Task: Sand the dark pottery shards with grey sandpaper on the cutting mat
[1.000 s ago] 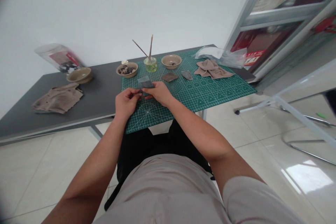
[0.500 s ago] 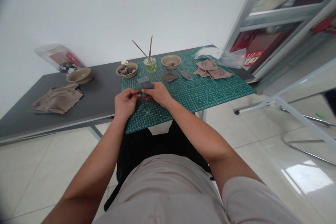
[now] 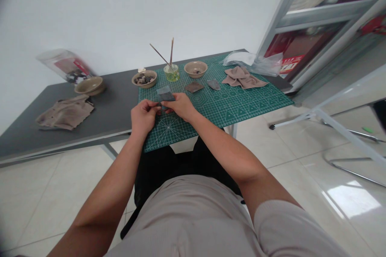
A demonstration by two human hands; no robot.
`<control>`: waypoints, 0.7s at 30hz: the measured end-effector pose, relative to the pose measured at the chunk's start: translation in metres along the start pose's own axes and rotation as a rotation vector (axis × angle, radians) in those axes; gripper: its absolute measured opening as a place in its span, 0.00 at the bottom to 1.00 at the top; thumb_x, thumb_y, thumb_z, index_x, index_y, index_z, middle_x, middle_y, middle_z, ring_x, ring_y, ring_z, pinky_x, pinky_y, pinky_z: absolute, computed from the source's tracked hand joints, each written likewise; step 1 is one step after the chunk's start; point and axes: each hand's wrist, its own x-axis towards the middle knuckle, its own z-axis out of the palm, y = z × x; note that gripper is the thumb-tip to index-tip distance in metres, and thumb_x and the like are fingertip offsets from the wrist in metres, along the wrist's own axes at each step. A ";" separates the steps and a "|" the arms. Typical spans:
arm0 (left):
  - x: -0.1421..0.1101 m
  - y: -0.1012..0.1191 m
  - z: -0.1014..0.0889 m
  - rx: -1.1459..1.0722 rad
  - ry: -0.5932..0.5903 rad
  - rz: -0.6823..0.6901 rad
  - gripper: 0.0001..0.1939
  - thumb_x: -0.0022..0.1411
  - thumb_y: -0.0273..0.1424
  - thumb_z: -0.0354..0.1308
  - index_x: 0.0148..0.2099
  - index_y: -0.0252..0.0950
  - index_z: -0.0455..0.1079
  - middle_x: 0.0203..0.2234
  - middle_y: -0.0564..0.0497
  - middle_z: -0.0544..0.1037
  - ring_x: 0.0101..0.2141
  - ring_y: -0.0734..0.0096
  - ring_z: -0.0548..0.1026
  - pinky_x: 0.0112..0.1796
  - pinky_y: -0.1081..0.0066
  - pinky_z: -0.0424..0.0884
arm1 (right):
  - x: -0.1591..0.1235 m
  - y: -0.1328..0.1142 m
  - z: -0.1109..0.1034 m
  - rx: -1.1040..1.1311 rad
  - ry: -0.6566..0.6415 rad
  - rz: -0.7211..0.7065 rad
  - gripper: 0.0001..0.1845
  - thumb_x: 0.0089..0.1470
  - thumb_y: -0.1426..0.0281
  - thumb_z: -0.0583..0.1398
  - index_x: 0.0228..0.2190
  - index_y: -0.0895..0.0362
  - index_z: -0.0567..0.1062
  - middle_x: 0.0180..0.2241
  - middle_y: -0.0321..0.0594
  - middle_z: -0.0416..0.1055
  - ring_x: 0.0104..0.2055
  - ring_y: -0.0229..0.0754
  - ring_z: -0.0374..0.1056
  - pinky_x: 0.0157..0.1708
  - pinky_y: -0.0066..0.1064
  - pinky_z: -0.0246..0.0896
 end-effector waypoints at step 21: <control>-0.001 -0.004 0.000 -0.052 -0.030 0.027 0.02 0.55 0.28 0.60 0.31 0.39 0.70 0.21 0.57 0.75 0.24 0.71 0.74 0.31 0.70 0.68 | 0.000 0.003 -0.001 -0.032 0.020 -0.039 0.11 0.44 0.66 0.69 0.26 0.58 0.75 0.20 0.33 0.72 0.22 0.34 0.67 0.23 0.26 0.65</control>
